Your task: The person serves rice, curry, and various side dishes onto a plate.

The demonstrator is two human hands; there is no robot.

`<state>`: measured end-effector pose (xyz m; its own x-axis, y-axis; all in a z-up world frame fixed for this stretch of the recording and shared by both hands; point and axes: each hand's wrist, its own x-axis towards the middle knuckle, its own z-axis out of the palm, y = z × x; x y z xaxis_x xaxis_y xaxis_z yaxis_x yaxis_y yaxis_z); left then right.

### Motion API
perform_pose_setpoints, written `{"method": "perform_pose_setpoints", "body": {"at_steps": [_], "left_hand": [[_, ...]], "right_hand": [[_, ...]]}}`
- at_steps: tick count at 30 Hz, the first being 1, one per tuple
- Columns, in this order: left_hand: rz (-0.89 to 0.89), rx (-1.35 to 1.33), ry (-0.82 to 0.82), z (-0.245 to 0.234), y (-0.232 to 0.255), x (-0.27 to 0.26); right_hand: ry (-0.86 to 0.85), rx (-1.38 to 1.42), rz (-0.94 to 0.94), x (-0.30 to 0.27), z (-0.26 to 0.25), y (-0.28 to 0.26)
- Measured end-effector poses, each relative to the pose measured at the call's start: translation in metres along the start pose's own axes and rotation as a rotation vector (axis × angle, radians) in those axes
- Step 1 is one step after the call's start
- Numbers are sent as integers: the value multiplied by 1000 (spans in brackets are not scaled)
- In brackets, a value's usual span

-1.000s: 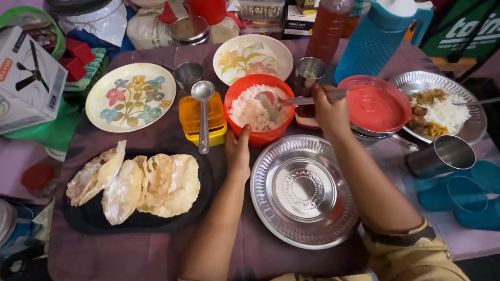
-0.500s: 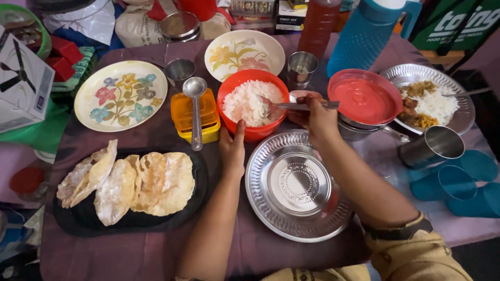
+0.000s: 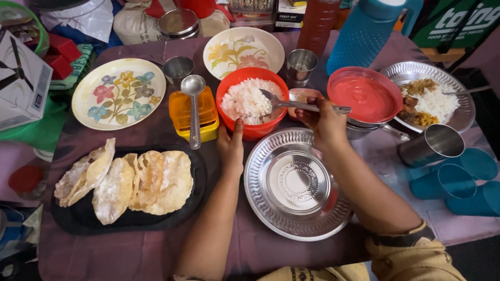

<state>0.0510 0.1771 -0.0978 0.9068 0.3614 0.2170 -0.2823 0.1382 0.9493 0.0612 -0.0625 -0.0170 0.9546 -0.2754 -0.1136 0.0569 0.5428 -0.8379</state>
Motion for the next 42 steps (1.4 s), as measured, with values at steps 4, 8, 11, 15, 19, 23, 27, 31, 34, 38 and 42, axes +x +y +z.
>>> {"method": "perform_pose_setpoints", "body": {"at_steps": [4,8,11,15,19,23,27,31,34,38,42], "left_hand": [[-46,28,7,-1,0,-2],[35,-91,-47,0,16,-5],[69,-121,-71,0,19,-6],[67,-96,-74,-2,5,-3],[-26,-99,-58,-12,-44,7],[-16,-136,-60,-12,-36,8],[37,-122,-47,-13,-35,6],[23,-139,-36,-15,-36,9],[-99,-173,-30,-15,-42,9],[-231,-226,-42,-16,-36,8],[-235,-237,-46,-18,-41,9]], "right_hand": [[-3,41,3,2,-9,2],[18,90,13,-1,-14,0],[29,102,24,-4,-16,-3],[54,103,27,-13,-16,-14],[67,144,48,-16,-37,-27],[-42,97,25,-30,-65,-46],[-29,54,51,-51,-104,-55],[-44,-3,19,-73,-129,-50],[-18,-81,-20,-96,-123,-54],[-30,-221,-39,-109,-118,-47],[-231,-382,-183,-120,-114,-52]]}}
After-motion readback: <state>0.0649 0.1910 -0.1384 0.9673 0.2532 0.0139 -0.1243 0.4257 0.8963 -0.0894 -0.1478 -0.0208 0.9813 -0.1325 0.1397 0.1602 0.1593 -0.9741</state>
